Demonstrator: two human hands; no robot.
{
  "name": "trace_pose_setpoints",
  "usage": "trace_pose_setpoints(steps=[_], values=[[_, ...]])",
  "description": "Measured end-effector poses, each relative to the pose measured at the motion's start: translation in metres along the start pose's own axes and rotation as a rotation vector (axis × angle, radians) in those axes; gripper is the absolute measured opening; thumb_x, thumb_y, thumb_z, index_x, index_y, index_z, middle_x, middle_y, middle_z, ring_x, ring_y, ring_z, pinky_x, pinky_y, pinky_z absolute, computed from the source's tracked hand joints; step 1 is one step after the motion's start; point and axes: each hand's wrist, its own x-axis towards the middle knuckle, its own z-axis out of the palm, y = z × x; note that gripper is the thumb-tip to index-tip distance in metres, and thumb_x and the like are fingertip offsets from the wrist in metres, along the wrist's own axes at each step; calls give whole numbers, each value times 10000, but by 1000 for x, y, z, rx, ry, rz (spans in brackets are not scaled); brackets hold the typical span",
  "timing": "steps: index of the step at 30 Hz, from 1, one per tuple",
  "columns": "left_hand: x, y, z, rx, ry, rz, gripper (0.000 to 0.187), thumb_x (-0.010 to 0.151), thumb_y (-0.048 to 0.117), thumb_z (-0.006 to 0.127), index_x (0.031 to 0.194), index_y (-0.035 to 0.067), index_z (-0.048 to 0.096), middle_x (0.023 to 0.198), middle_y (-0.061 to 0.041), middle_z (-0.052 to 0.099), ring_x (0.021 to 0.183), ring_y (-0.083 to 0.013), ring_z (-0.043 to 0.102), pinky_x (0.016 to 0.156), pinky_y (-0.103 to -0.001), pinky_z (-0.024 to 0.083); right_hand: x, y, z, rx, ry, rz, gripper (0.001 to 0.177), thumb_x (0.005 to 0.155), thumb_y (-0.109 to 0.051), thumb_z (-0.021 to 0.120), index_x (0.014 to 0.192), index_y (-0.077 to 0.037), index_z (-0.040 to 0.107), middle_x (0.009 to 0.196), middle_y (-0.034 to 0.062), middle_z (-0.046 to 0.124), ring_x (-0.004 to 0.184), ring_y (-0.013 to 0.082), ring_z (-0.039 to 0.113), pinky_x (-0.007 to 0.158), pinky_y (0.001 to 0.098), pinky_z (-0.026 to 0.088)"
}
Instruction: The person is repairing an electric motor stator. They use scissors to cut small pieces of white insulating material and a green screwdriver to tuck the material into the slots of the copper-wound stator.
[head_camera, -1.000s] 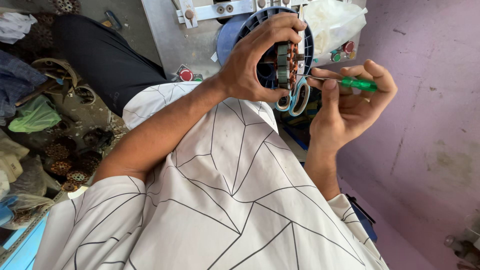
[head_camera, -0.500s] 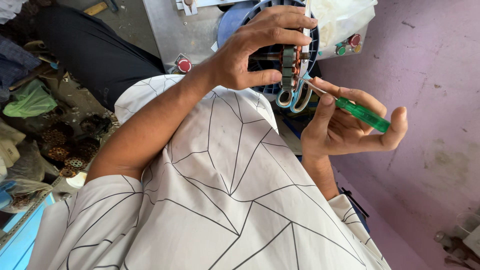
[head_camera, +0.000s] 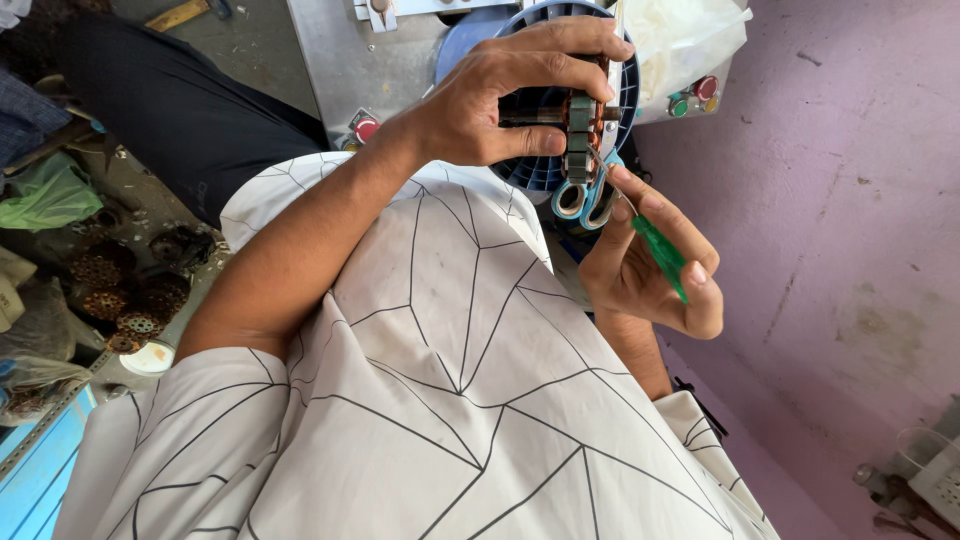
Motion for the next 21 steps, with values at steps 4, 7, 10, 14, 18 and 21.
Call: trace_pose_setpoints(steps=[4, 7, 10, 14, 18, 21], values=[[1, 2, -1, -19, 26, -5, 429, 971, 238, 892, 1347, 157, 702, 1499, -41, 577, 1499, -273, 483, 1299, -434, 423, 5, 4, 8, -10, 0, -91, 627, 938, 223, 573, 1306, -150, 229, 1187, 215, 522, 909, 432, 755, 796, 473, 651], [3, 2, -2, -16, 32, -30, 452, 939, 232, 901, 1346, 145, 725, 1458, -47, 629, 1495, -289, 489, 1312, -446, 397, 16, 7, 12, 8, -23, -155, 561, 936, 204, 570, 1211, -139, 222, 1134, 212, 545, 894, 407, 759, 769, 448, 654], [3, 4, -1, -19, 36, -48, 465, 914, 231, 914, 1330, 141, 725, 1479, -55, 640, 1479, -296, 495, 1277, -442, 425, 32, 0, 1, 48, -155, 74, 526, 1018, 186, 591, 1137, -135, 191, 1167, 208, 530, 981, 377, 759, 821, 430, 657], [6, 5, 1, -9, 40, -28, 468, 914, 230, 920, 1328, 148, 720, 1498, -52, 619, 1492, -307, 495, 1279, -445, 429, 61, 0, -13, 193, -338, 267, 498, 1032, 159, 591, 1090, -115, 179, 1129, 247, 541, 994, 368, 745, 814, 411, 652], [6, 10, -1, -19, 35, -27, 412, 945, 196, 862, 1325, 147, 709, 1497, -48, 607, 1527, -317, 479, 1285, -461, 400, 81, -11, -10, 142, -245, 224, 452, 1018, 148, 594, 1085, -90, 215, 1087, 242, 562, 948, 321, 751, 793, 398, 648], [2, 9, -1, -14, 32, -40, 347, 992, 165, 813, 1326, 165, 720, 1504, -32, 616, 1508, -292, 473, 1290, -458, 399, 90, -1, -4, 152, -149, 112, 428, 980, 180, 569, 1092, -80, 249, 1028, 256, 569, 857, 280, 729, 727, 405, 641]])
